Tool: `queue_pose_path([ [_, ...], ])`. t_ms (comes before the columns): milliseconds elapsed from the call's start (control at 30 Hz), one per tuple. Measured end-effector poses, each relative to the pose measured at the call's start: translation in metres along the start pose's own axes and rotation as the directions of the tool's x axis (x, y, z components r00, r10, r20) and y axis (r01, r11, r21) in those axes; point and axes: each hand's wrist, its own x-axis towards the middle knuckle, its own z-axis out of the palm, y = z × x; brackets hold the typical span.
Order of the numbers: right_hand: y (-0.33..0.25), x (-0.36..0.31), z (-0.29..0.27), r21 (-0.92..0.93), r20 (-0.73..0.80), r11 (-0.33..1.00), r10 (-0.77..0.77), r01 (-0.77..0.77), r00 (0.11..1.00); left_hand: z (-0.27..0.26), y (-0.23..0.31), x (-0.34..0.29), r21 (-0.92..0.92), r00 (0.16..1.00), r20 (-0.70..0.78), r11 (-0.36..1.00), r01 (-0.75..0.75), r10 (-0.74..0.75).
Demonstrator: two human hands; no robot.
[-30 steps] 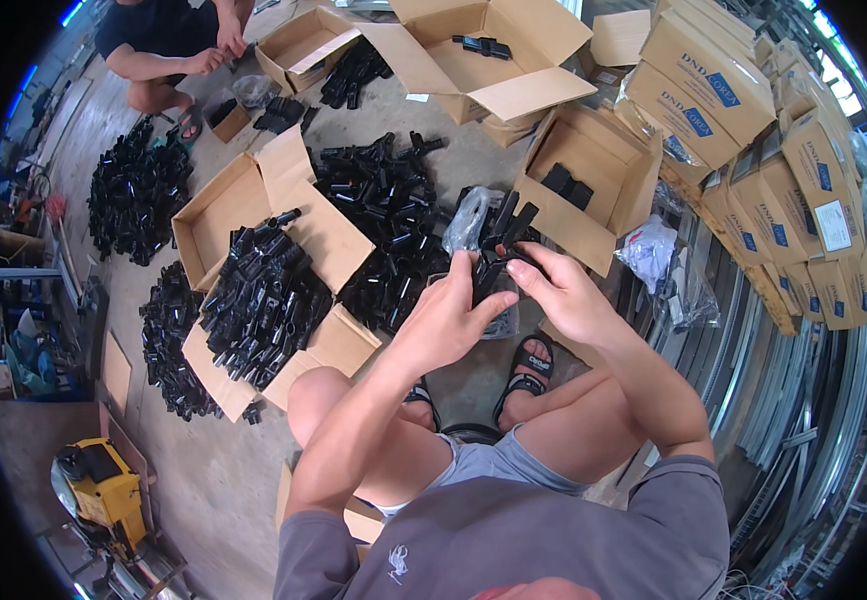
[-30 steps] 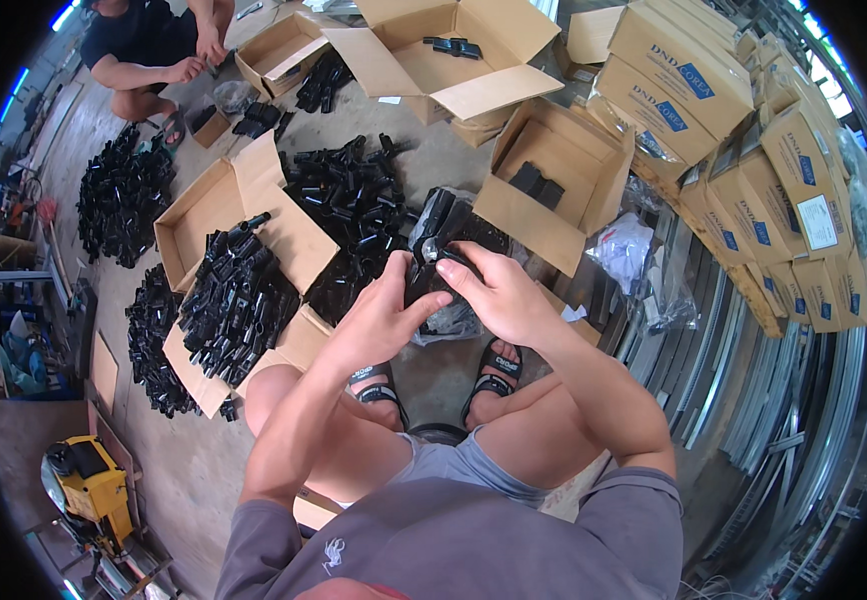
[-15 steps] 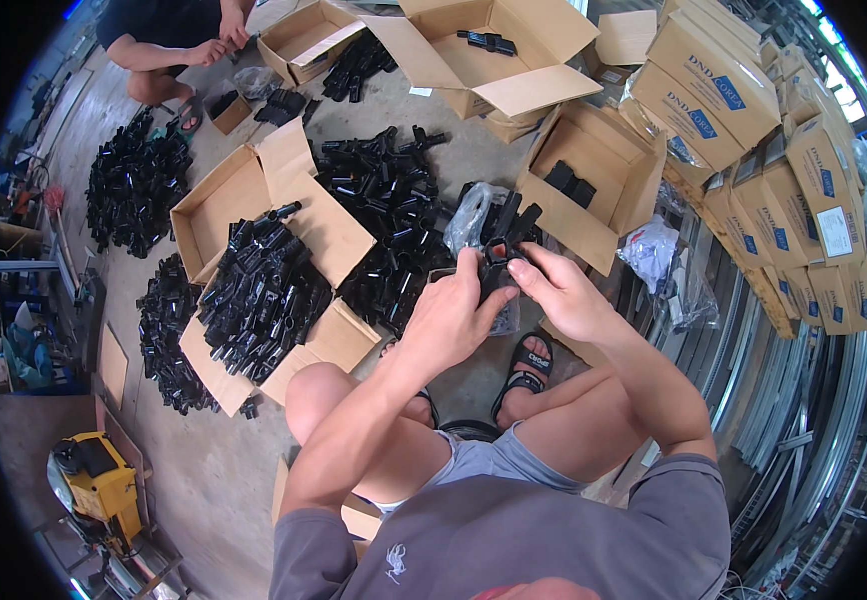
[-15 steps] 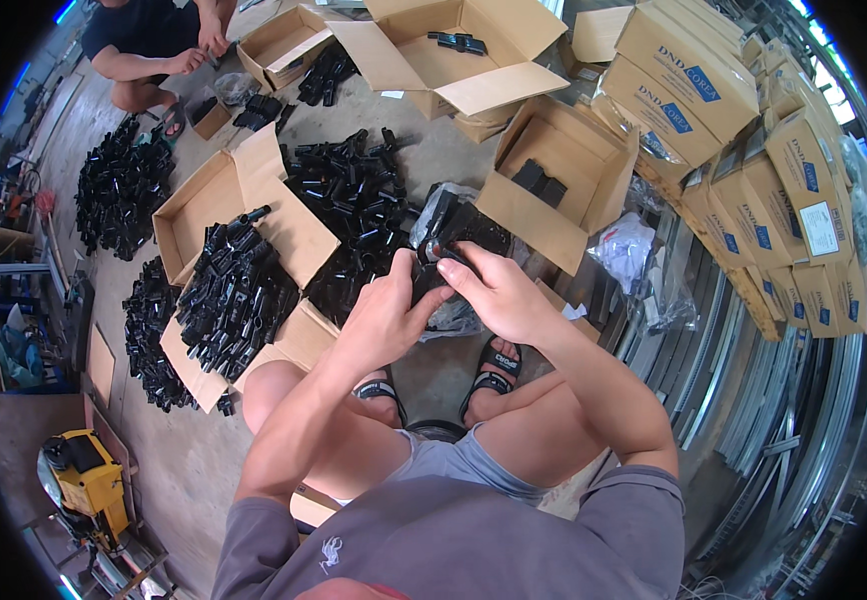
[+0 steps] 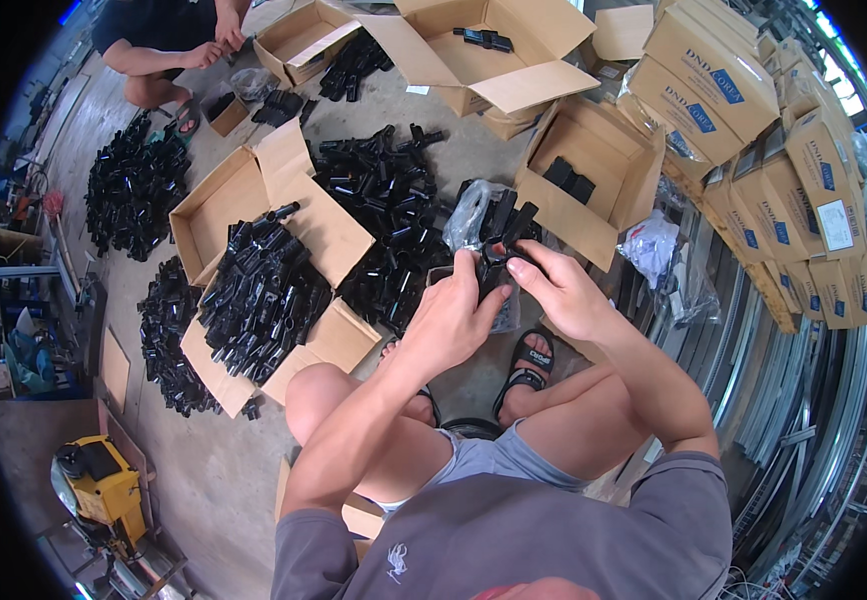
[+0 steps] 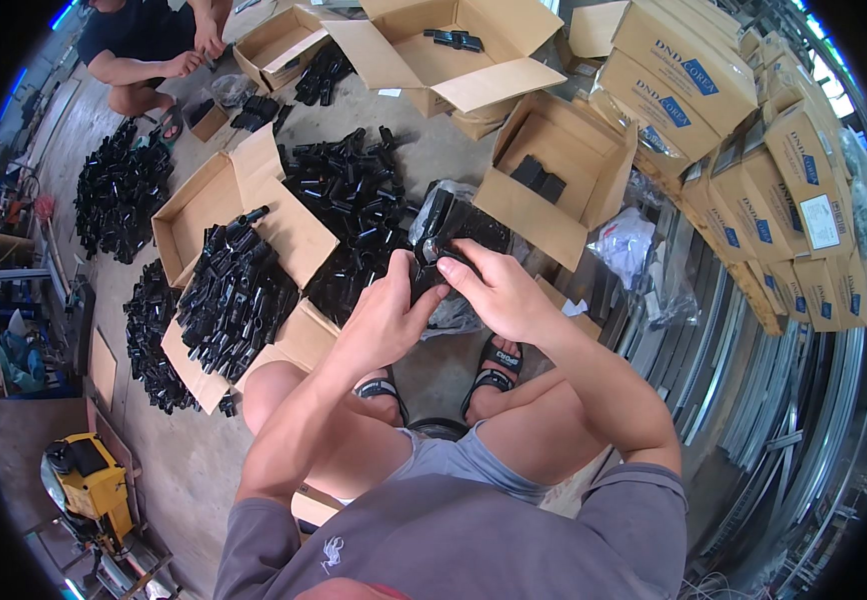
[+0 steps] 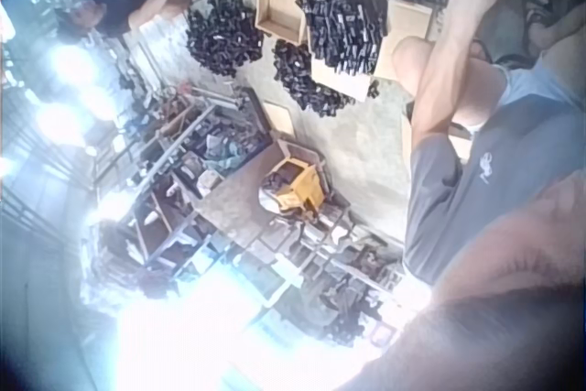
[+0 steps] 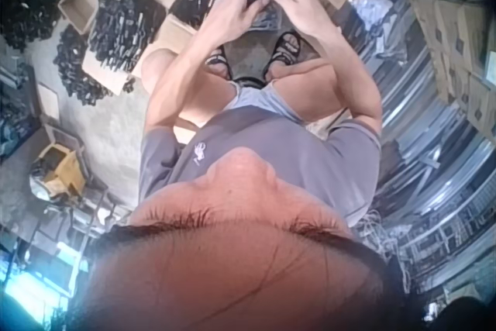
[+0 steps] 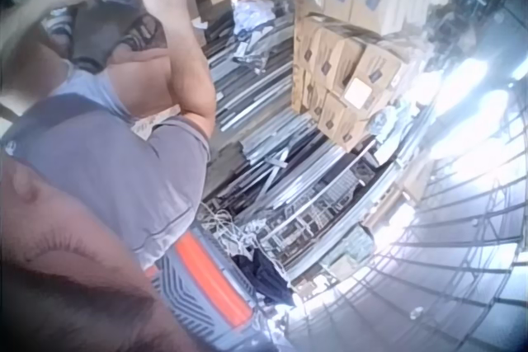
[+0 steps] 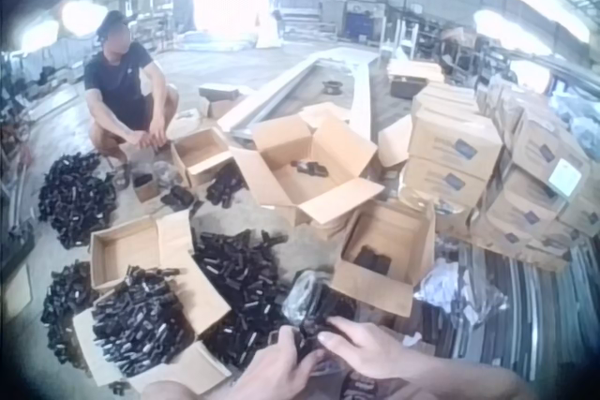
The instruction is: The person assembles black plastic joint components by hand, snapping pieces together and checking the fit before placing them into cardboard boxes on the floor.
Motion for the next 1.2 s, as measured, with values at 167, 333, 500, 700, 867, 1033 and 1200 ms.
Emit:
queue_pose_path([
  [167,0.003,0.001,-0.001,0.068,0.014,0.996,-0.053,0.052,0.998,-0.006,0.008,0.0,-0.008,0.999,0.018,0.999,0.044,-0.044],
  [333,0.004,-0.003,0.006,-0.056,-0.019,0.998,-0.003,0.002,1.0,0.001,-0.001,0.001,0.169,0.996,-0.079,0.985,-0.034,0.048],
  [500,0.01,0.0,0.004,0.091,0.048,0.994,0.055,-0.06,0.997,-0.008,-0.005,0.002,0.234,0.993,-0.099,0.972,-0.033,0.057],
  [700,0.066,0.04,-0.016,0.162,-0.041,0.961,0.235,-0.226,0.971,-0.041,-0.004,0.008,0.266,0.965,-0.248,0.964,-0.016,0.085],
  [867,0.178,0.063,-0.028,-0.396,0.06,0.773,0.561,-0.496,0.826,-0.07,0.009,0.009,-0.01,0.973,-0.196,0.992,0.126,-0.126],
  [1033,0.216,0.098,0.004,-0.801,0.014,0.525,0.497,-0.288,0.868,-0.071,-0.008,0.006,-0.231,0.971,-0.196,0.969,0.09,-0.137],
  [1200,0.3,0.137,0.017,-0.696,-0.31,0.54,0.37,-0.474,0.876,-0.058,-0.006,0.017,-0.428,0.978,-0.177,0.903,0.027,-0.113],
])
